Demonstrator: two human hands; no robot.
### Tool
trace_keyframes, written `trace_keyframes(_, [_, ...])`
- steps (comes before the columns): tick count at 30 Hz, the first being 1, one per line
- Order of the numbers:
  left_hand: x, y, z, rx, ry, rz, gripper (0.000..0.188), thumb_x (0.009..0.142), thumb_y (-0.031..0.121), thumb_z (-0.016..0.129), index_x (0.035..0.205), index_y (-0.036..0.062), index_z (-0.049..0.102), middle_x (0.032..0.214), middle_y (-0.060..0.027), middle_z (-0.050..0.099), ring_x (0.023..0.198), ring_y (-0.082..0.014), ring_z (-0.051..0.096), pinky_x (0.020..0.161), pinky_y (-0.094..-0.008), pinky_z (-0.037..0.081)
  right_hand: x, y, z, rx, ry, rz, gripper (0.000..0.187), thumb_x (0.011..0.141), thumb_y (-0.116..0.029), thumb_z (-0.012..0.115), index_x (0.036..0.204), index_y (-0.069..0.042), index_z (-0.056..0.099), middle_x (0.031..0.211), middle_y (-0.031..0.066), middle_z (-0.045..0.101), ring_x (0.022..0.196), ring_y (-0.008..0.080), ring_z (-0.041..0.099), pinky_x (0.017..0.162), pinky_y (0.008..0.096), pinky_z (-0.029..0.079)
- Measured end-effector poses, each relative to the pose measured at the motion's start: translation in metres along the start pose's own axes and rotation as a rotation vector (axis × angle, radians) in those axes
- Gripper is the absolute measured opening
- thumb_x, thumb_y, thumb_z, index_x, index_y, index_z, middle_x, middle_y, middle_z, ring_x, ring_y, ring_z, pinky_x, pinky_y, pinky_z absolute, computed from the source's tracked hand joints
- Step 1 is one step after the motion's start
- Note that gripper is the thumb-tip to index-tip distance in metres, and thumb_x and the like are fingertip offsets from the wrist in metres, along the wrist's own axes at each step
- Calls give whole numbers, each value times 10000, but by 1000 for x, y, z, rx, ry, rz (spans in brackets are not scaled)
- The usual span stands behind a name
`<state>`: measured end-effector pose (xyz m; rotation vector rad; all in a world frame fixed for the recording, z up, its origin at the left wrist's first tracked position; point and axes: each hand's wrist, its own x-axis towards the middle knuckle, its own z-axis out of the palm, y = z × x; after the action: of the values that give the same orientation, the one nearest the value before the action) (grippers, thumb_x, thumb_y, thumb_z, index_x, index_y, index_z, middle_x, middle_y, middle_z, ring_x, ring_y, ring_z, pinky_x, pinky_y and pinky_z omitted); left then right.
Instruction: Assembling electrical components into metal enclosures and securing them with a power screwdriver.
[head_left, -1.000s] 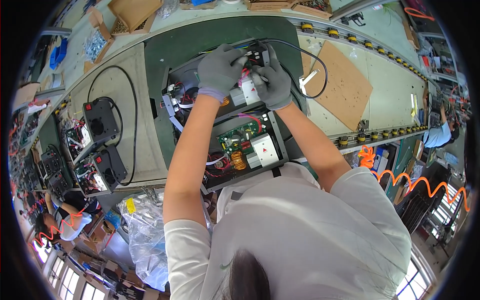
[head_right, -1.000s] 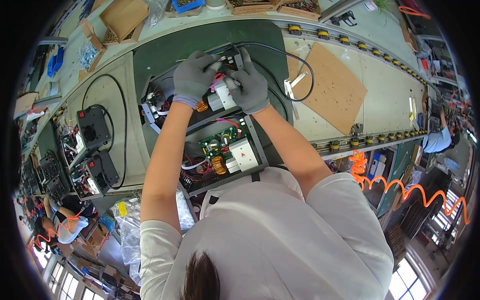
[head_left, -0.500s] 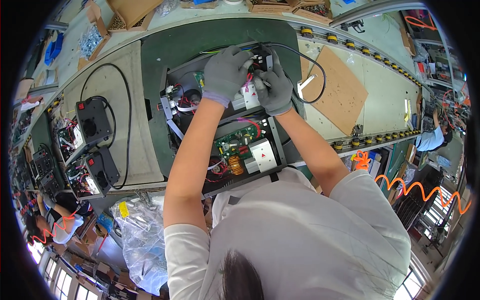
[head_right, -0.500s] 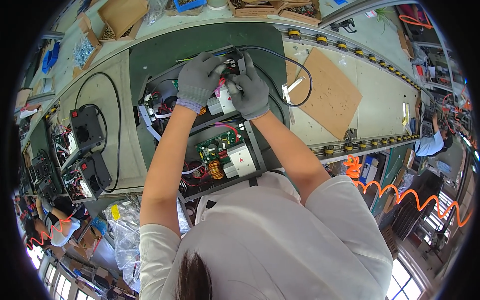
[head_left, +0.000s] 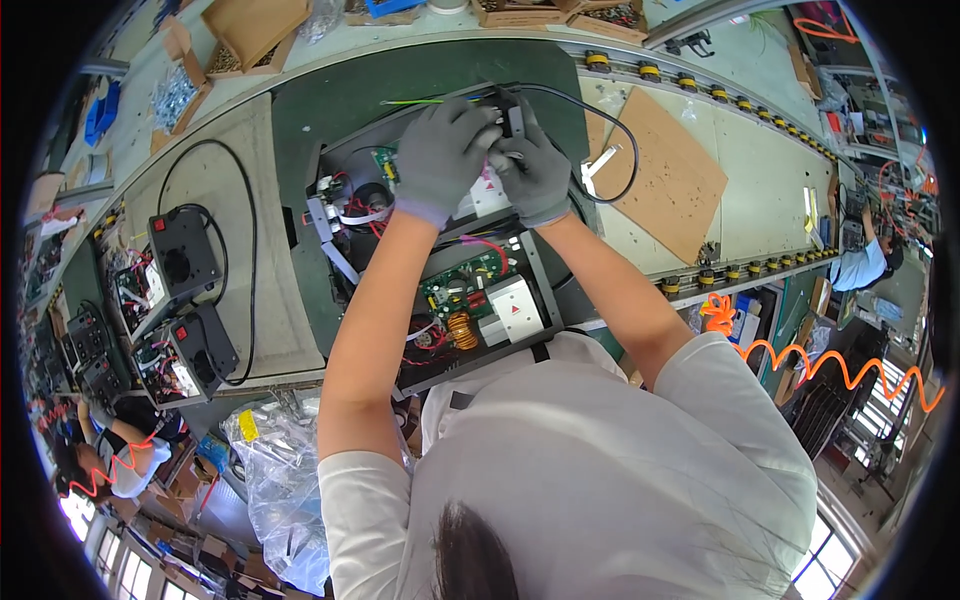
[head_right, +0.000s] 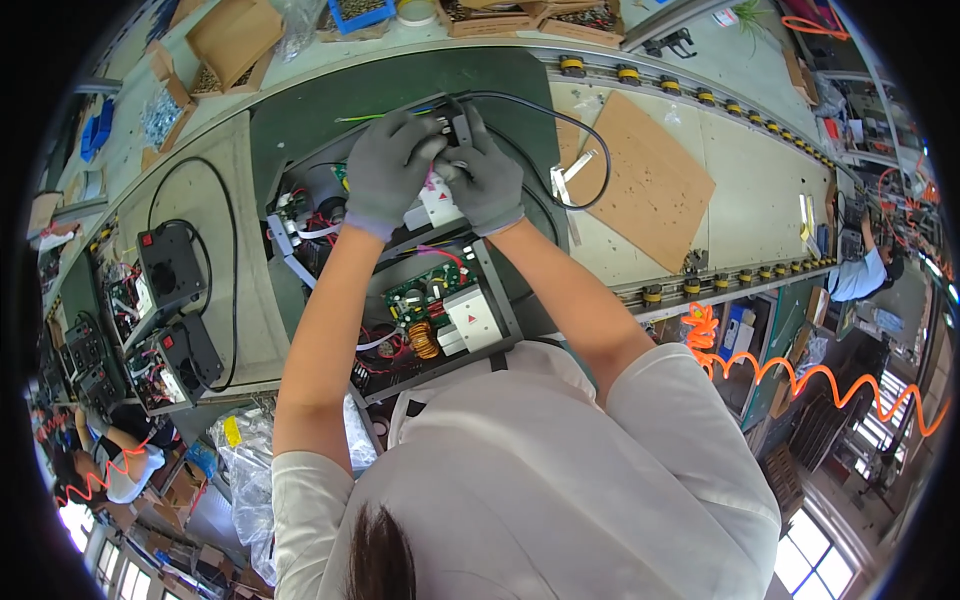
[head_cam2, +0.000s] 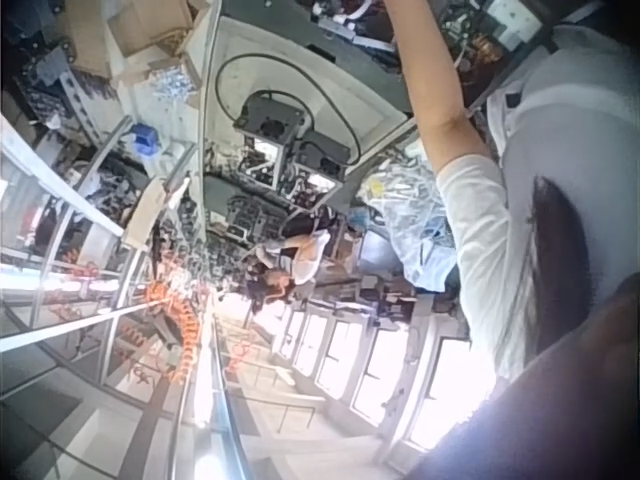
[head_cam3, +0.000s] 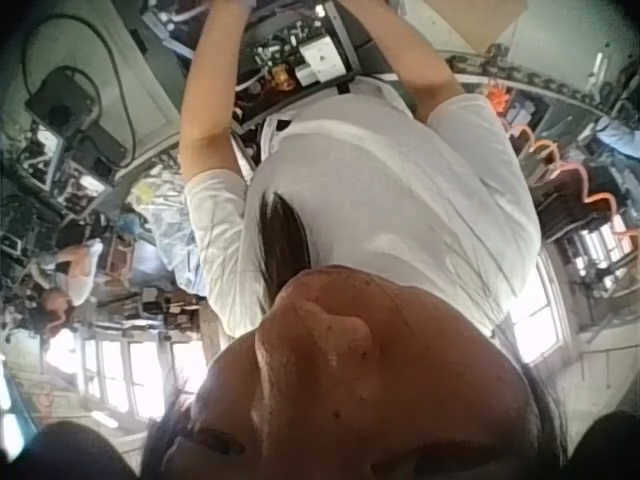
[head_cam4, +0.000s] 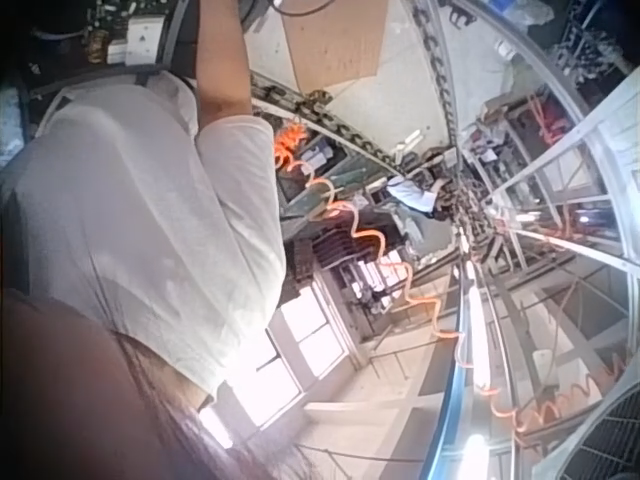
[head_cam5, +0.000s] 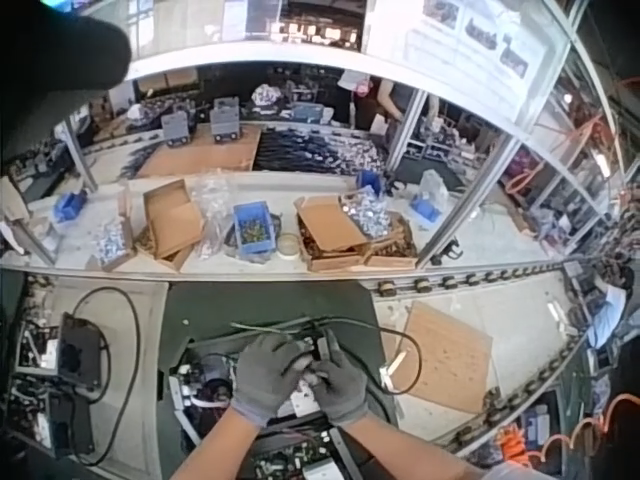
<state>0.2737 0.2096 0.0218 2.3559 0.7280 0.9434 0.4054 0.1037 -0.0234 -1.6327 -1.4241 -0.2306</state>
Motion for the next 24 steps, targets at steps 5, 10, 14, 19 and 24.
trace_keyframes(5, [-5, 1, -21, -80, -219, 91, 258, 780, 234, 784, 1034, 192, 783, 965, -56, 681, 891, -264, 635, 789, -401, 530, 1, -9, 4, 19, -37, 156, 193, 711, -196, 752, 883, -116, 719, 1359, 207, 591, 881, 335, 720, 671, 354, 585])
trace_keyframes(10, [-4, -2, -12, -110, -216, 80, 201, 773, 251, 758, 965, 191, 753, 939, -28, 676, 925, -280, 618, 805, -420, 499, 0, -1, 5, 26, -25, 130, 284, 712, -163, 748, 995, -142, 762, 1322, 210, 614, 899, 328, 718, 686, 345, 582])
trace_keyframes(14, [-8, -2, -5, -340, -127, -176, 190, 812, 227, 727, 989, 158, 722, 958, -54, 688, 959, -300, 624, 827, -445, 477, 3, -10, 1, 30, -24, 98, 366, 774, -201, 768, 1131, -130, 735, 1295, 212, 632, 969, 343, 709, 730, 355, 587])
trace_keyframes(19, [0, -5, -19, 59, -200, -129, 199, 851, 259, 694, 1036, 193, 727, 964, -42, 699, 942, -260, 643, 811, -417, 467, -2, -17, -2, 164, 14, 251, 601, 865, -265, 759, 1382, -54, 538, 1264, 205, 648, 1090, 356, 679, 845, 370, 572])
trace_keyframes(24, [10, 8, -16, 575, -345, -20, 154, 870, 333, 672, 966, 252, 762, 923, 21, 710, 922, -216, 665, 779, -392, 478, -9, -2, 8, 269, 40, 323, 665, 873, -290, 730, 1427, -31, 468, 1256, 197, 651, 1078, 329, 690, 892, 365, 558])
